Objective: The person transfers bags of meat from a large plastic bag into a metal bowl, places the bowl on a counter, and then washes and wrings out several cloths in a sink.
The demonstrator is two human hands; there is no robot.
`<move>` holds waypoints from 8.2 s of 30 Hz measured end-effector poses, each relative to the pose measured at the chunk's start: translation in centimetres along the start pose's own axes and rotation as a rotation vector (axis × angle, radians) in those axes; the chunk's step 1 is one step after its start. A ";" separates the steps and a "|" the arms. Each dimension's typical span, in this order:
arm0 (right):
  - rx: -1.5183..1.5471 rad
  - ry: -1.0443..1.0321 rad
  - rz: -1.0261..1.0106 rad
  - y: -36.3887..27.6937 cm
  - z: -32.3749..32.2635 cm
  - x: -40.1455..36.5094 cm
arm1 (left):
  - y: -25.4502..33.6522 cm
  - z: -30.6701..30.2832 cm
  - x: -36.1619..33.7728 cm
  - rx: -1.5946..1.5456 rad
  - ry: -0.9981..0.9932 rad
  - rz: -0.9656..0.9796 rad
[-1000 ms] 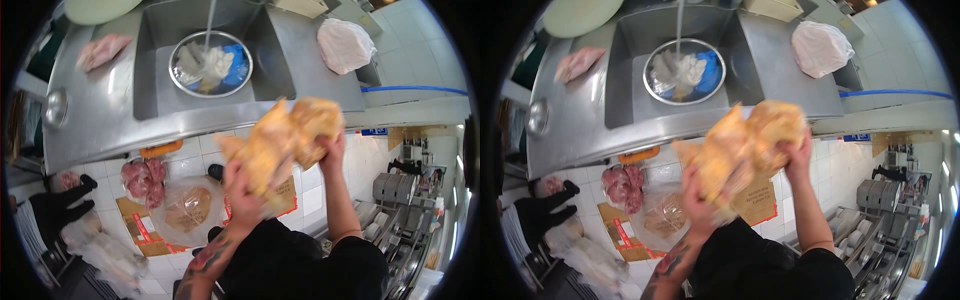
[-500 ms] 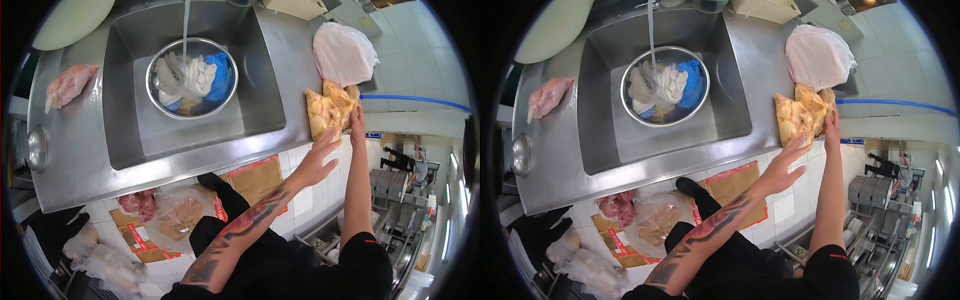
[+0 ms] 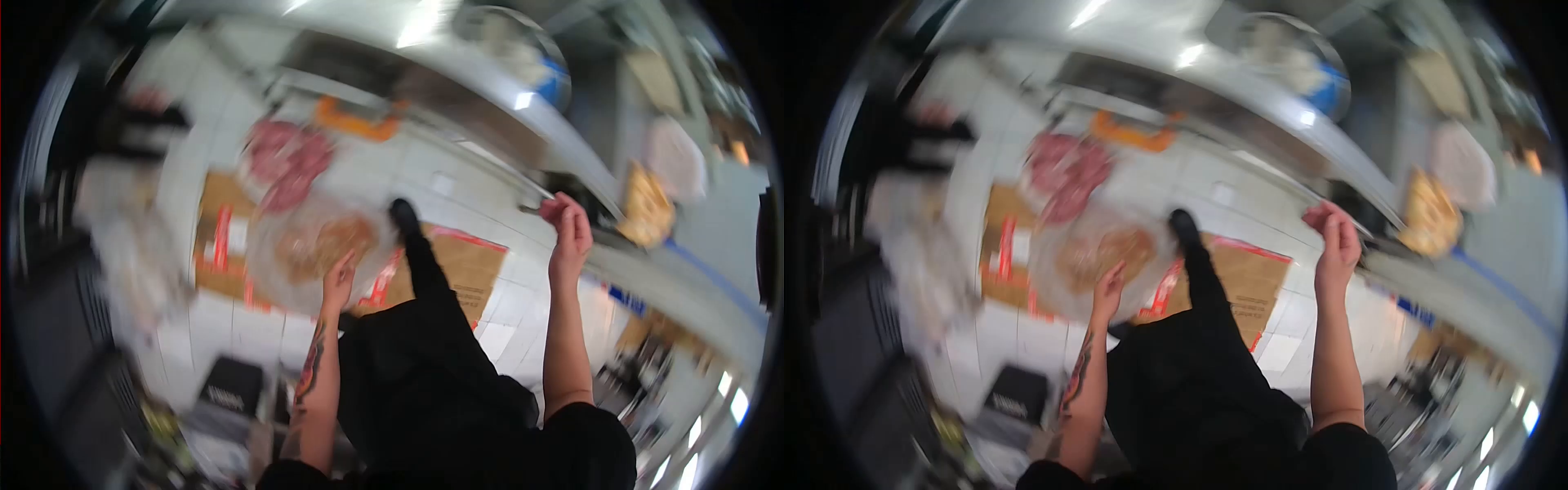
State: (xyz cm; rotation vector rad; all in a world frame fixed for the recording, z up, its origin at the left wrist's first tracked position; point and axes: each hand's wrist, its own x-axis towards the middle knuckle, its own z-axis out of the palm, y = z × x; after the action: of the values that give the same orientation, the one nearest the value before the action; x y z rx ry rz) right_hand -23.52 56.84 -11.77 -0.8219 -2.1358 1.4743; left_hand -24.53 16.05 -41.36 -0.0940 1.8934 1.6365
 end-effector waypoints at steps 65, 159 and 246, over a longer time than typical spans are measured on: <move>0.163 -1.503 -0.552 -14.4 45.3 -34.7 | 28.8 -17.8 -38.0 -0.326 0.986 0.490; -0.704 -0.834 0.506 4.4 42.6 -15.3 | -4.5 -42.2 12.7 0.167 0.234 -0.260; 0.328 -0.140 0.747 44.4 59.4 2.2 | -15.7 -30.1 39.4 -0.852 0.722 -0.335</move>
State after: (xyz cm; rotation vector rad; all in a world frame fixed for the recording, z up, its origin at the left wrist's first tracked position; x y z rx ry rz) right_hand -52.34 29.12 -74.24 -1.5138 -1.6573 2.2176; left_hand -61.39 -1.67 -73.44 -1.4216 1.3323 2.2017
